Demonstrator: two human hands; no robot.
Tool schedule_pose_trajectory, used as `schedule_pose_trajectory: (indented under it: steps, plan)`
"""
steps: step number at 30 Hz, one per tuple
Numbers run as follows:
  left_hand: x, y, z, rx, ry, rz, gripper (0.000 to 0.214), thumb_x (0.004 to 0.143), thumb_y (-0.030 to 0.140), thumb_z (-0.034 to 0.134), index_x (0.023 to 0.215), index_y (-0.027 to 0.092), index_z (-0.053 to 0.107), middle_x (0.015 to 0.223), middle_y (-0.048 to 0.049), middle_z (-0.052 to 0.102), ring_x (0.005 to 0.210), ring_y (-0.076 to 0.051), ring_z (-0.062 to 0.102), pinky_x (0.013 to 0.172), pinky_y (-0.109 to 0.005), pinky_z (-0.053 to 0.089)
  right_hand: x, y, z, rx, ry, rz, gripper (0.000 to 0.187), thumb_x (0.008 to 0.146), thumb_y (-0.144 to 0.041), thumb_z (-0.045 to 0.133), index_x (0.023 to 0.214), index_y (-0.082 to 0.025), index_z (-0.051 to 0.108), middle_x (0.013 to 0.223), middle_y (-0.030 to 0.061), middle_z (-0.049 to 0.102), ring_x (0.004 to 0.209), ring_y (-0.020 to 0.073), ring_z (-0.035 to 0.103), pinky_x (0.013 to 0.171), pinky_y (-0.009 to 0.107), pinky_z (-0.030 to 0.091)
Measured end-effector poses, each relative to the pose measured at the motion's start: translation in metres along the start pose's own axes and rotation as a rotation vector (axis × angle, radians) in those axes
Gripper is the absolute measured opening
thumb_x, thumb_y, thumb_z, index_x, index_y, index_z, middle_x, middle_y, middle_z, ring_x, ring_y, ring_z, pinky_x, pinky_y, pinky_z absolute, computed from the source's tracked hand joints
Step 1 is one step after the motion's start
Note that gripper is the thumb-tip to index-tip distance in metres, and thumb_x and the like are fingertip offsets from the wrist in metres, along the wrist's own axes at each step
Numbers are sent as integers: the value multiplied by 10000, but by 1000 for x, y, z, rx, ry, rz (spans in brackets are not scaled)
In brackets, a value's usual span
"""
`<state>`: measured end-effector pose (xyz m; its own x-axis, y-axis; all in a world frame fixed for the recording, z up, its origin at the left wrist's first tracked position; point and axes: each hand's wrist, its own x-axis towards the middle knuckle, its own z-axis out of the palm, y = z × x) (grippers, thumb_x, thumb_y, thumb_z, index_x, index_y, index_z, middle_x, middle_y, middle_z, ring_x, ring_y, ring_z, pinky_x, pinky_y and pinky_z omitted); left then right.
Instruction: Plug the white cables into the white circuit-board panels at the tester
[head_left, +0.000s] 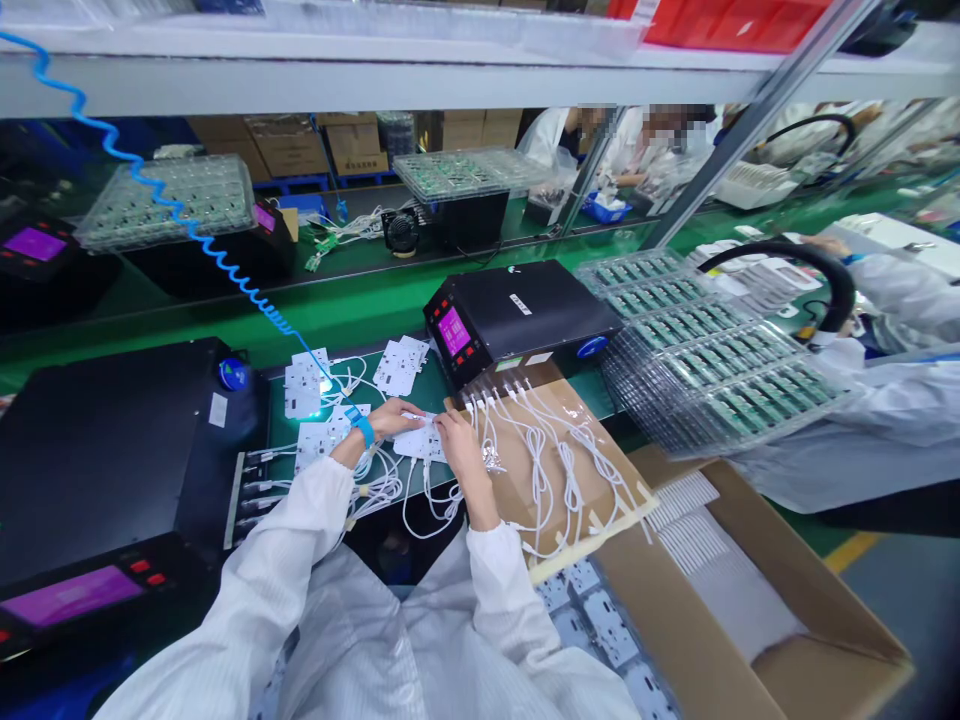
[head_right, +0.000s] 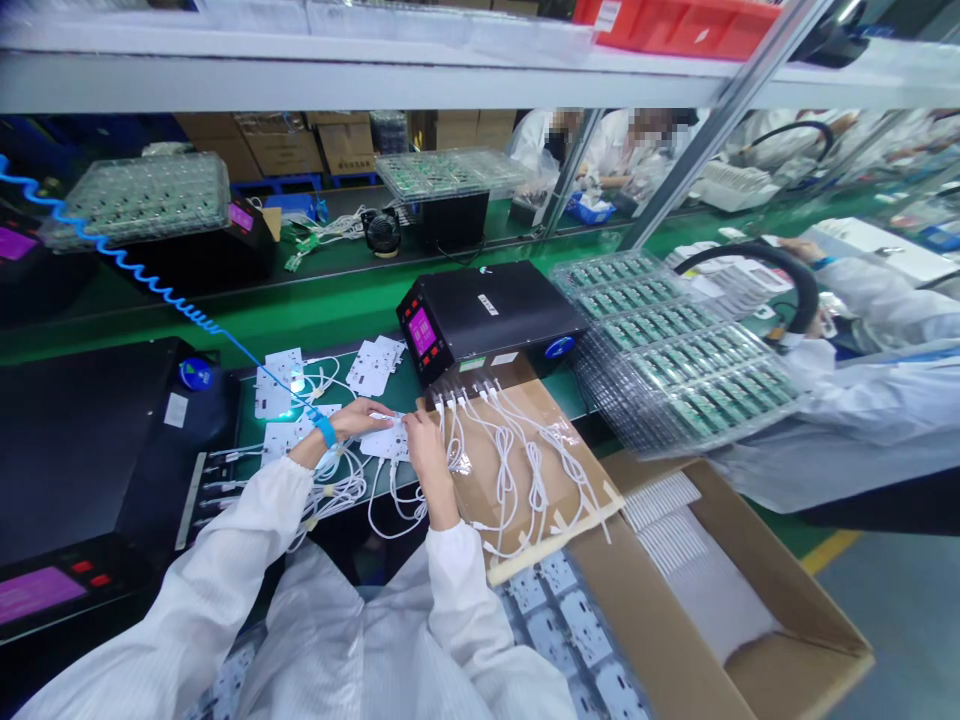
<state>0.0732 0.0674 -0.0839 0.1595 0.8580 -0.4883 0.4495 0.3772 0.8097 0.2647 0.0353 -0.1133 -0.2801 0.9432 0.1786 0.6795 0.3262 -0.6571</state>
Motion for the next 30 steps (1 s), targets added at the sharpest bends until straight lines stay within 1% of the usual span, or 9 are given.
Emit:
schedule_pose_trajectory:
  steps: [6,8,10,15,20,22,25,27,30]
  plan:
    - [0,-3,4,25,5,22,426,822,499,758,1015,122,719,782,-47,706,696,-157,644,650,-283,518,-1,2,11,-14,76,14,304,988,-109,429,1024,-196,718,1042,115,668,888,226,652,780,315,482]
    - [0,-5,4,33,10,34,430,808,499,770,1016,125,723,752,-41,693,686,-158,638,629,-277,506,-1,1,14,2,92,19,311,988,-108,415,1016,-192,713,1018,110,663,888,225,649,782,314,484]
    - [0,-6,4,45,19,46,466,730,496,826,1005,129,744,696,-34,679,677,-168,633,601,-266,478,-1,0,16,12,90,32,306,988,-112,416,1005,-190,711,1009,108,662,880,222,649,778,311,485]
    - [1,-7,3,100,33,90,517,661,485,839,1018,118,759,745,-43,707,709,-176,647,613,-251,470,2,-4,11,4,30,67,318,968,-74,431,985,-174,732,1005,116,675,890,227,666,805,312,494]
    - [4,0,-9,208,54,195,368,775,389,722,1017,115,758,988,-98,764,929,-216,693,811,-273,523,9,-23,-6,-45,2,62,437,925,5,380,1161,-157,710,1135,141,682,1041,223,666,904,302,492]
    - [6,3,-15,264,70,229,322,819,362,670,1004,114,760,1004,-105,767,965,-234,695,887,-307,526,15,-37,-12,-122,-38,89,376,991,-81,380,1211,-162,674,1134,132,693,1040,223,669,891,304,494]
    - [8,7,-21,342,111,266,292,851,350,661,1013,127,755,1010,-109,764,1011,-259,688,976,-363,515,28,-58,-14,-284,-144,191,287,1050,-266,425,1173,-155,659,1092,130,714,1012,238,681,850,311,491]
    - [7,9,-20,378,135,290,293,880,374,676,1048,142,738,1039,-106,750,1025,-255,681,998,-394,516,37,-67,-11,-378,-204,245,263,1038,-263,459,1153,-136,658,1130,152,710,1061,251,674,870,317,480]
    - [4,13,-17,402,178,331,353,946,413,647,1183,153,665,1171,-104,686,1046,-232,663,963,-445,546,48,-71,-5,-452,-255,285,258,1008,-172,459,1173,-124,652,1184,175,696,1141,270,654,896,331,463]
